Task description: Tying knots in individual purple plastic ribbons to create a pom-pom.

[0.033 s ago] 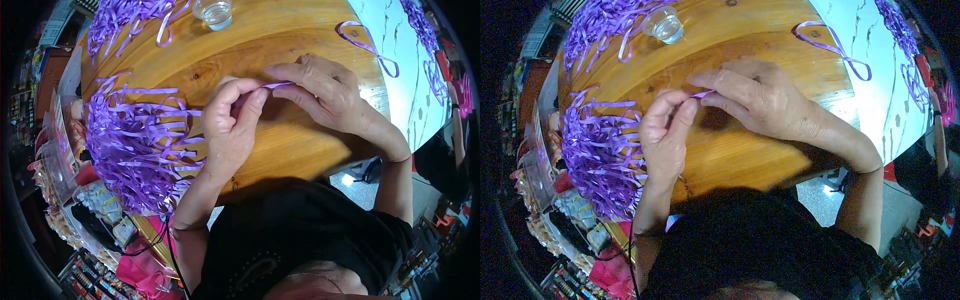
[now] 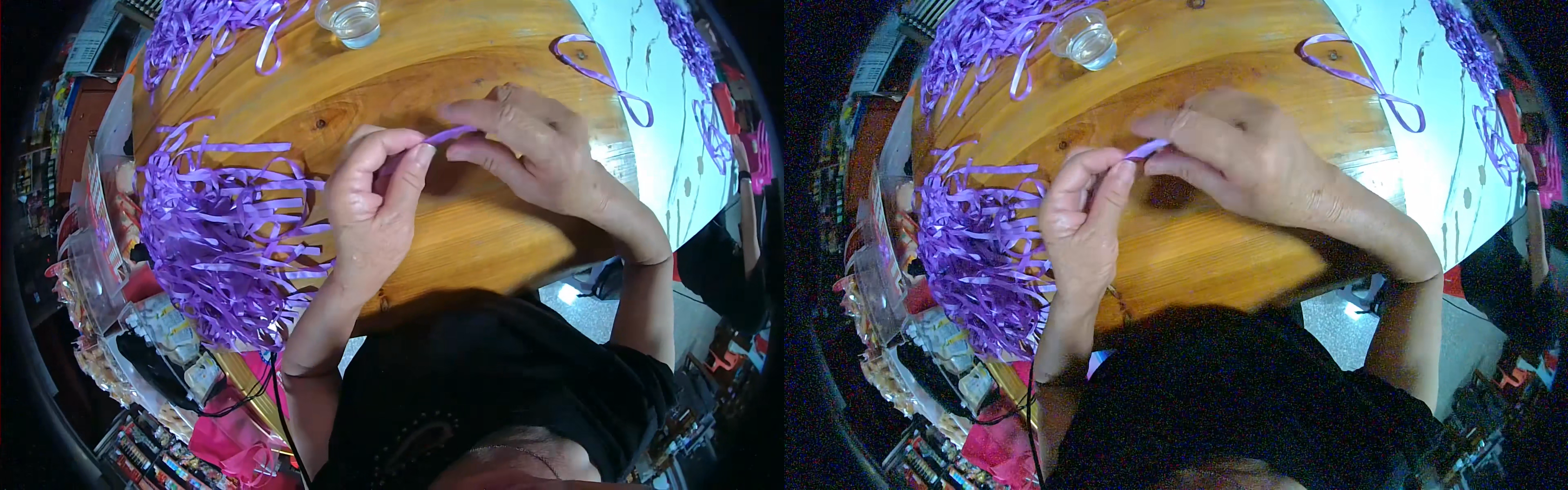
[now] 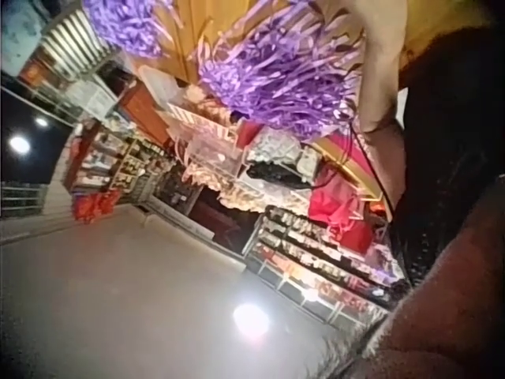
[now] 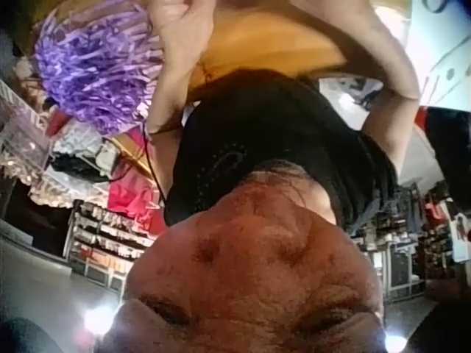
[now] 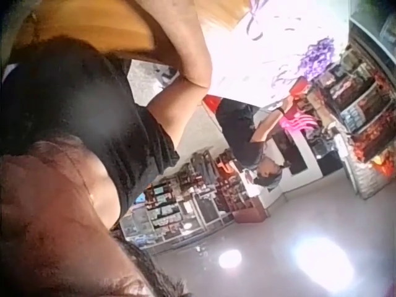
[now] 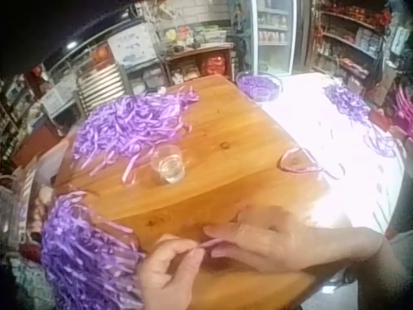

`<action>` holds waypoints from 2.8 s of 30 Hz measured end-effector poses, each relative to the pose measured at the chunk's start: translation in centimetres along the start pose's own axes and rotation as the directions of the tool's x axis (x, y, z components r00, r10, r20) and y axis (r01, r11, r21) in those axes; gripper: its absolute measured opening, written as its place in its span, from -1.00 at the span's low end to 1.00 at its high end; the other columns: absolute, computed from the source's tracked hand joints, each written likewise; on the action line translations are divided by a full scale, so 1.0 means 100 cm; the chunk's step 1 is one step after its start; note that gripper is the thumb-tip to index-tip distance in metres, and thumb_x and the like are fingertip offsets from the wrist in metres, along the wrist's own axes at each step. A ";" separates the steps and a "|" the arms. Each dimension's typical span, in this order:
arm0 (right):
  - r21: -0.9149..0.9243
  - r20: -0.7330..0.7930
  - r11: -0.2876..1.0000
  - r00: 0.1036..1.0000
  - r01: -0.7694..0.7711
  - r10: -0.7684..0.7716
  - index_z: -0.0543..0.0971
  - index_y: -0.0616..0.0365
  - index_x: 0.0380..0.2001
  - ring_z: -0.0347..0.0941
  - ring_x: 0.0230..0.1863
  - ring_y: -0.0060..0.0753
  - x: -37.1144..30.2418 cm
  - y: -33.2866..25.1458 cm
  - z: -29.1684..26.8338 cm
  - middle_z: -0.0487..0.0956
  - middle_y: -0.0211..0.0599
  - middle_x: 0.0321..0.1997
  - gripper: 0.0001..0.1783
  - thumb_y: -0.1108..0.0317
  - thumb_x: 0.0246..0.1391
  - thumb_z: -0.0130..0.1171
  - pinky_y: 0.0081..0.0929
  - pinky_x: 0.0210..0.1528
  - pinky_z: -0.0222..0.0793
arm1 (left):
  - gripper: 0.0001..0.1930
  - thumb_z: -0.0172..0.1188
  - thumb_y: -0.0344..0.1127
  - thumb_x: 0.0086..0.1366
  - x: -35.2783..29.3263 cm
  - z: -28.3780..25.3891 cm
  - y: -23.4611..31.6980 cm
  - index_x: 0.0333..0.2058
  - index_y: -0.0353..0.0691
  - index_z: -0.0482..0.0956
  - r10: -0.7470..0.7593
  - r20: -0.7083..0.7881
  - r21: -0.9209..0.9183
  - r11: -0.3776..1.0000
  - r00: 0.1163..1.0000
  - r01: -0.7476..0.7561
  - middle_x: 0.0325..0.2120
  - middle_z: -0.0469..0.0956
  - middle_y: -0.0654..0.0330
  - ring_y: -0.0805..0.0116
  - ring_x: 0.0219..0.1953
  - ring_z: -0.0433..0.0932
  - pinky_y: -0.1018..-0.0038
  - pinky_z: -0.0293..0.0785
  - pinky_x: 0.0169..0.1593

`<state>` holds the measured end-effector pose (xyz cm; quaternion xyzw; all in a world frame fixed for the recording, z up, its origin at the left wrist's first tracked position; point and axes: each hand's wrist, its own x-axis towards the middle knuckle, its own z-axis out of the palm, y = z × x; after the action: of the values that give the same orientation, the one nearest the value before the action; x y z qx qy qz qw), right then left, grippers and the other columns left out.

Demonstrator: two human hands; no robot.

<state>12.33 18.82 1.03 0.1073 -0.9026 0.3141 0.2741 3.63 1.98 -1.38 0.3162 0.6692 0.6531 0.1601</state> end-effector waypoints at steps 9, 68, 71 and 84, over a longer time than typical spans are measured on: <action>-0.175 -0.015 0.960 0.975 0.217 -0.223 0.58 0.17 -0.18 0.45 -0.26 -0.29 0.005 0.008 -0.001 0.54 -0.29 -0.32 -0.50 0.34 -0.34 0.35 -0.41 -0.27 0.32 | -0.89 0.15 -0.59 0.13 -0.004 -0.011 0.000 -0.32 -0.36 0.51 -0.092 0.045 -0.096 0.991 0.995 0.096 -0.45 0.42 0.35 0.63 -0.41 0.35 0.73 0.25 -0.31; 0.251 0.026 0.940 0.973 -0.229 0.230 0.55 0.24 -0.28 0.45 -0.44 -0.40 -0.001 0.004 0.019 0.51 -0.30 -0.46 -0.74 0.58 -0.14 0.23 -0.55 -0.36 0.33 | -0.88 0.25 -0.57 0.06 -0.005 0.013 -0.024 -0.38 -0.32 0.53 0.093 -0.114 -0.112 0.988 0.989 -0.106 -0.50 0.39 0.33 0.65 -0.51 0.28 0.72 0.21 -0.46; 0.412 0.136 0.864 0.957 -0.290 0.257 0.55 0.23 -0.27 0.44 -0.40 -0.44 -0.001 0.010 0.017 0.52 -0.32 -0.43 -0.77 0.55 -0.09 0.22 -0.54 -0.34 0.33 | -0.90 0.22 -0.58 0.09 -0.006 0.011 -0.023 -0.38 -0.33 0.52 0.057 -0.086 -0.197 0.978 0.995 -0.073 -0.51 0.39 0.33 0.65 -0.51 0.27 0.74 0.19 -0.45; 0.003 0.074 0.965 0.963 0.261 -0.261 0.56 0.33 -0.23 0.41 -0.35 -0.28 0.002 0.020 0.016 0.46 -0.19 -0.42 -0.57 0.50 -0.32 0.21 -0.46 -0.35 0.35 | -0.93 0.19 -0.54 0.14 -0.003 0.004 -0.009 -0.36 -0.33 0.53 -0.273 0.036 -0.268 0.924 0.961 0.272 -0.54 0.39 0.42 0.70 -0.51 0.27 0.73 0.21 -0.41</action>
<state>10.77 19.33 -0.95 0.2360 -0.8912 0.2680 0.2798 3.97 2.16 -2.34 0.1947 0.6115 0.7099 0.2901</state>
